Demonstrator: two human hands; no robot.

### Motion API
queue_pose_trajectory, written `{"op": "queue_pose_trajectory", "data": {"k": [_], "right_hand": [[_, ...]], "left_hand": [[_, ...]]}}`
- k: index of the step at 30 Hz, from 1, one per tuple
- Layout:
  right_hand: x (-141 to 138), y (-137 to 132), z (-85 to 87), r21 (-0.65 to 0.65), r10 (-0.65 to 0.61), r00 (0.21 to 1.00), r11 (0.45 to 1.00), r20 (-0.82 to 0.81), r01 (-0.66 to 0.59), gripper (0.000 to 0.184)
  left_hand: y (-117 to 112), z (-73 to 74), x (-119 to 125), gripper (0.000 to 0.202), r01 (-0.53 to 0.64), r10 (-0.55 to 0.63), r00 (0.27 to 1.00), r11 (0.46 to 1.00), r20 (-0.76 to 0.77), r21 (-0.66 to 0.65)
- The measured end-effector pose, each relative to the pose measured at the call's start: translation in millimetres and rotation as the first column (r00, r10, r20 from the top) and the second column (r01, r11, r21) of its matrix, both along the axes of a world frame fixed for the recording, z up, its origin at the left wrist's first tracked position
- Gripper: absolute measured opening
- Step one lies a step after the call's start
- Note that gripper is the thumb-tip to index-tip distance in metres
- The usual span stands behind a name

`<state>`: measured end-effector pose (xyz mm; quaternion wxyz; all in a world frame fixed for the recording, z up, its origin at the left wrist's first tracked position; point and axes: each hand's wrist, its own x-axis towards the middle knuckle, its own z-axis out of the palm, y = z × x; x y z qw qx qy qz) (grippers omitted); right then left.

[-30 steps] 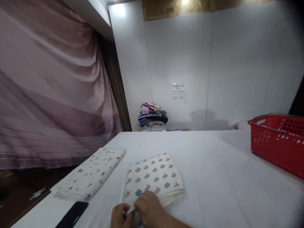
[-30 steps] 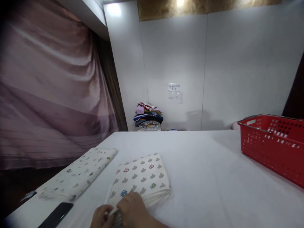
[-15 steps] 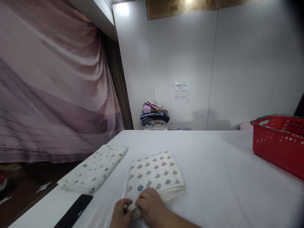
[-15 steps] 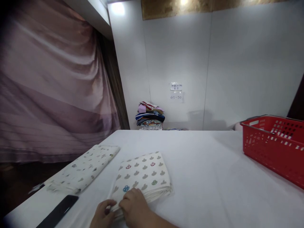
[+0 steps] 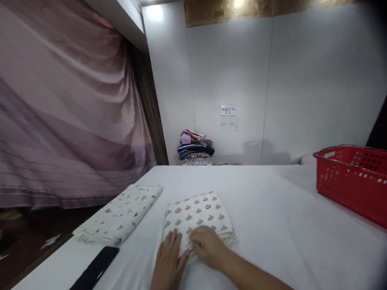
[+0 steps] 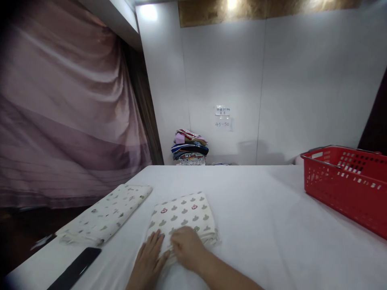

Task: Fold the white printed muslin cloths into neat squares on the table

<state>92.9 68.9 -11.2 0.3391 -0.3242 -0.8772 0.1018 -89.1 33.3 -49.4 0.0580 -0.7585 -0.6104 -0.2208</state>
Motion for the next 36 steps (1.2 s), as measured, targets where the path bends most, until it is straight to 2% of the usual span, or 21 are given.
{"op": "queue_pose_trajectory", "data": {"k": [2, 4, 6, 8, 11, 14, 17, 20, 23, 25, 27, 30, 33, 36], "right_hand": [[26.6, 9.6, 10.8, -0.040, -0.099, 0.995, 0.994, 0.002, 0.099, 0.024], [51.0, 16.5, 14.8, -0.105, -0.211, 0.974, 0.970, 0.088, 0.219, 0.027], [68.7, 18.9, 11.6, -0.206, -0.279, 0.938, 0.925, 0.207, 0.321, 0.040], [78.2, 17.8, 5.3, -0.303, -0.283, 0.916, 0.880, 0.284, 0.366, 0.049], [80.5, 16.6, 2.0, -0.384, -0.253, 0.918, 0.850, 0.306, 0.362, 0.051], [76.4, 21.0, 10.1, -0.429, -0.229, 0.924, 0.833, 0.307, 0.349, 0.050], [70.0, 27.4, 18.0, -0.415, -0.237, 0.920, 0.837, 0.313, 0.357, 0.055], [64.1, 31.1, 15.8, -0.382, -0.262, 0.901, 0.838, 0.346, 0.390, 0.058], [64.7, 35.6, 6.8, -0.415, -0.244, 0.910, 0.829, 0.335, 0.375, 0.057], [70.7, 41.6, 0.5, -0.471, -0.271, 0.932, 0.807, 0.238, 0.355, 0.057], [79.9, 49.1, -5.0, -0.517, -0.382, 0.920, 0.772, 0.087, 0.370, 0.054], [94.1, 59.3, -9.9, -0.656, -0.534, 0.844, 0.655, -0.052, 0.374, 0.052], [102.3, 65.5, -7.7, -0.779, -0.589, 0.808, 0.514, -0.018, 0.358, 0.061], [104.4, 70.0, -0.6, -0.829, -0.629, 0.777, 0.420, 0.027, 0.368, 0.069]], "left_hand": [[-1.9, -6.2, -1.7, 0.053, -0.039, 0.039, 0.997, 0.999, -0.061, 0.003], [-4.6, -5.2, -0.3, 0.055, -0.063, 0.061, 0.994, 0.998, -0.093, -0.014], [-6.6, -0.8, 2.4, 0.055, -0.058, 0.054, 0.993, 0.998, -0.104, -0.038], [-7.5, 3.5, 4.7, 0.055, -0.055, 0.050, 0.994, 0.997, -0.094, -0.053], [-6.9, 6.4, 5.7, 0.055, -0.060, 0.055, 0.997, 0.994, -0.055, -0.093], [-5.4, 6.2, 4.8, 0.052, -0.079, 0.080, 0.997, 0.982, 0.000, -0.172], [-5.3, 4.7, 3.7, 0.051, -0.093, 0.100, 0.995, 0.976, 0.024, -0.199], [-6.7, 2.8, 2.6, 0.054, -0.060, 0.071, 0.996, 0.985, 0.060, -0.159], [-6.8, 2.5, 0.3, 0.052, 0.004, 0.025, 0.979, 0.990, 0.201, -0.144], [-5.1, 4.9, -2.4, 0.048, 0.014, 0.044, 0.930, 0.988, 0.364, -0.157], [-2.1, 10.3, -5.8, 0.047, -0.057, 0.142, 0.842, 0.983, 0.521, -0.177], [5.1, 21.6, -12.3, 0.053, -0.220, 0.343, 0.704, 0.938, 0.621, -0.269], [16.2, 32.1, -20.0, 0.058, -0.231, 0.466, 0.643, 0.875, 0.608, -0.426], [28.6, 39.2, -28.1, 0.055, -0.199, 0.530, 0.597, 0.825, 0.602, -0.529]]}}
